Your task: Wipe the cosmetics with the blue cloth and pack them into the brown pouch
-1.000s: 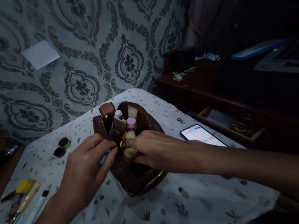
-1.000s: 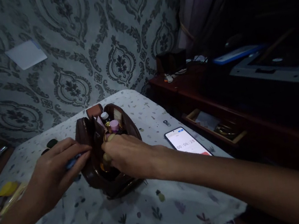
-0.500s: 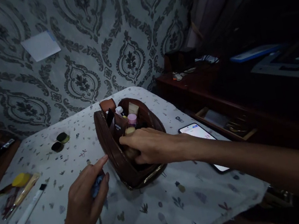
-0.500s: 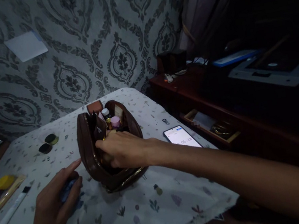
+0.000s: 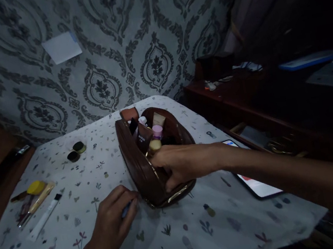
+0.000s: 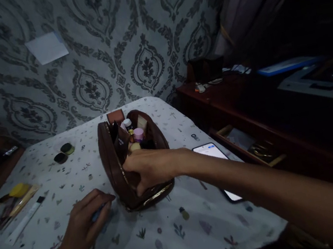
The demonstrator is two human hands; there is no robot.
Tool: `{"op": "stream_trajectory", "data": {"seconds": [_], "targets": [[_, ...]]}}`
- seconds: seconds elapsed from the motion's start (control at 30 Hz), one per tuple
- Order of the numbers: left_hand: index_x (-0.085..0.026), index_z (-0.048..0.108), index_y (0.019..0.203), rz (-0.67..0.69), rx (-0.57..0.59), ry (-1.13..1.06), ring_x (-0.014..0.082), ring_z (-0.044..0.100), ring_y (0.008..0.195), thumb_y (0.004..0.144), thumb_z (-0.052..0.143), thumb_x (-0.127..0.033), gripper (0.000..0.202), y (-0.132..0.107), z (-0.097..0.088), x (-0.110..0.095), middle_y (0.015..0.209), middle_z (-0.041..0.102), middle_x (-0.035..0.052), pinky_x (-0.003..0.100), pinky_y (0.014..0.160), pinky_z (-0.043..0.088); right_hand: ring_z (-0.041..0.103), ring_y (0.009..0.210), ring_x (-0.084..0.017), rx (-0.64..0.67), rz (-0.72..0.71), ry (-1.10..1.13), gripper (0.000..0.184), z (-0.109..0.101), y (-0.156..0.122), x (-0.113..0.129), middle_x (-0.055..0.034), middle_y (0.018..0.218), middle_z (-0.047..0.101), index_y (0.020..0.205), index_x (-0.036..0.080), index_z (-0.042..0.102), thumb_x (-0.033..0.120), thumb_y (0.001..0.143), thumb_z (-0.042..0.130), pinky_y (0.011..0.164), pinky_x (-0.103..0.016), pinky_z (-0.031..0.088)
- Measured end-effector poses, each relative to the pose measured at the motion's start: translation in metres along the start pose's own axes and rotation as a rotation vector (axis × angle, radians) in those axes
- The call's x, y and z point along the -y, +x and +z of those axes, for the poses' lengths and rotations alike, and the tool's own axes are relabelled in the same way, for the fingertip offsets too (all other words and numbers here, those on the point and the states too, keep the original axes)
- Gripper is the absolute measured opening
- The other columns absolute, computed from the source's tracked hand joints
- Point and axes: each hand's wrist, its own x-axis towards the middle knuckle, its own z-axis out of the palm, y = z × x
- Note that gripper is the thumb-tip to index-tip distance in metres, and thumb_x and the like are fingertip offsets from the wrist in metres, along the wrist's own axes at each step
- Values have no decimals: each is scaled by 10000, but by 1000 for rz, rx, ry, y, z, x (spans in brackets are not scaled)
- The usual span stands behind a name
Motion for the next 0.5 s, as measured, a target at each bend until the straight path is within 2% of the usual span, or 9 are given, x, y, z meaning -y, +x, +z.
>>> {"op": "stream_trajectory", "data": {"seconds": [0.2,0.33,0.5], "targets": [[-187,652,969,-31,52,-1,127,608,702,994,455,-171,199,-5,9,5,796,603,28,219,625,471,592,719,-124,33,108,-36,114,-8,-3,7,23,733,618,828,115,712,90,729,765,616,-202,405],[-187,658,947,-40,55,1,135,609,705,999,437,-192,227,-5,13,9,782,603,31,229,638,474,604,678,-119,54,111,31,118,-8,-3,6,28,697,634,840,129,727,62,743,718,604,-199,419],[-181,666,918,-60,53,-44,144,616,707,992,436,-199,242,-6,18,19,779,616,39,234,630,467,619,721,-140,-25,55,-2,115,1,-2,0,14,743,655,836,139,735,104,726,732,636,-212,444]]}}
